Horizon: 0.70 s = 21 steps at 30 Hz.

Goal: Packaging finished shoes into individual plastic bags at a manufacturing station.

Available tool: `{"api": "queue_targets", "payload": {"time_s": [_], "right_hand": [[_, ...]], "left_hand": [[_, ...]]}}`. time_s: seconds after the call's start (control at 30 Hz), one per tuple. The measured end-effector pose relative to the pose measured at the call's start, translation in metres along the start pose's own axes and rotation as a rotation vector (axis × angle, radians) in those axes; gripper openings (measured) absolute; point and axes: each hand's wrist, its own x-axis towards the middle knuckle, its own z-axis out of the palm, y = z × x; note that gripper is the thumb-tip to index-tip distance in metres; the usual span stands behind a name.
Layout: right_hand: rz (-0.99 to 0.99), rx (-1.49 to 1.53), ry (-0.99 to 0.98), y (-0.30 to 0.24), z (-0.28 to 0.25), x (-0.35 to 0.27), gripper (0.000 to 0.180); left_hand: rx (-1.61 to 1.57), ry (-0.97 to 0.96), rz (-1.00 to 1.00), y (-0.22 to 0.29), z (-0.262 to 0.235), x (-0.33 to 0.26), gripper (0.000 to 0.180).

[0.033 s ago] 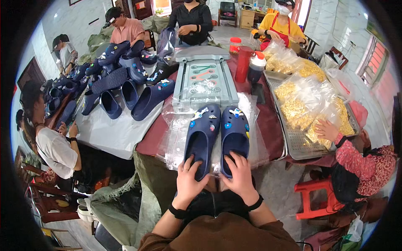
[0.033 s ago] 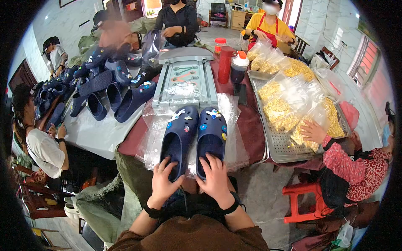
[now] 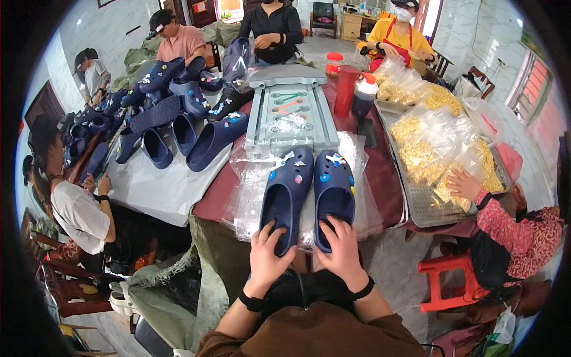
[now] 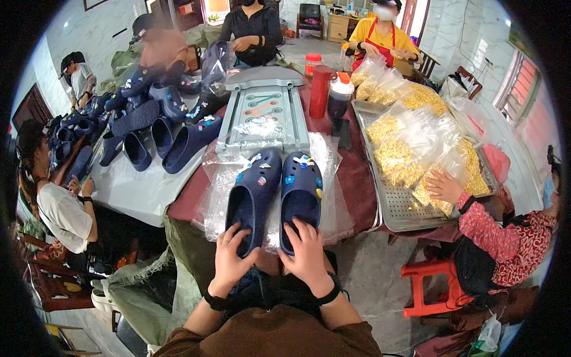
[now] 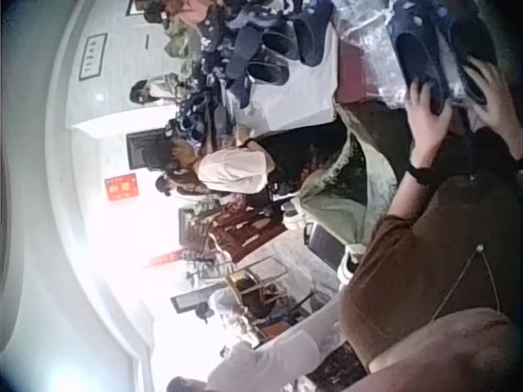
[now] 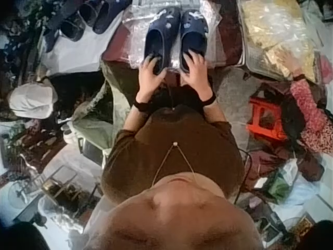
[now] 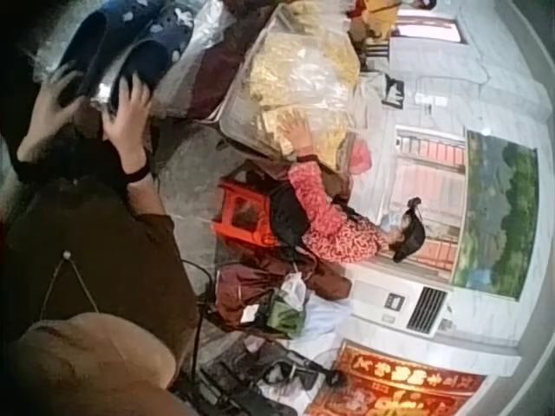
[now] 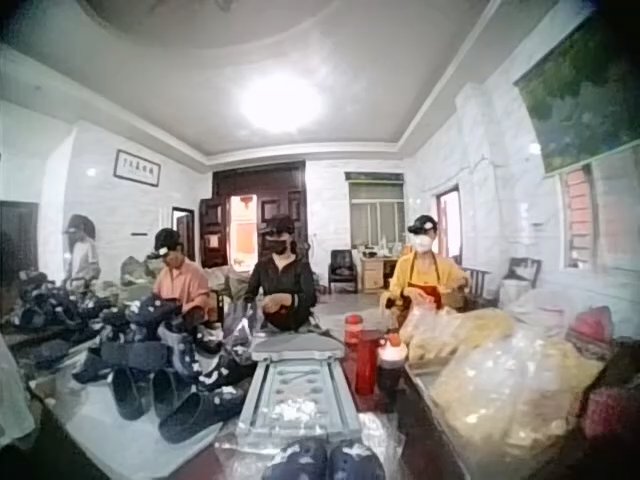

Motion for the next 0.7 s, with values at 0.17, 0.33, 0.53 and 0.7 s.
{"api": "queue_targets", "payload": {"time_s": [0.17, 0.33, 0.53, 0.7], "right_hand": [[-0.047, 0.152, 0.076, -0.001, -0.016, 0.003, 0.057], [0.047, 0.656, 0.157, -0.011, -0.026, 0.002, 0.058], [0.113, 0.937, 0.025, 0.003, -0.016, 0.003, 0.057], [0.257, 1.046, -0.037, 0.019, -0.008, 0.003, 0.061]], "left_hand": [[-0.952, -0.132, -0.335, -0.003, -0.006, -0.004, 0.049], [-1.187, -0.137, -0.429, 0.004, 0.006, -0.007, 0.058], [-1.203, -0.426, -0.378, 0.024, 0.017, 0.005, 0.064], [-0.967, -0.479, -0.326, 0.022, 0.024, 0.013, 0.054]]}}
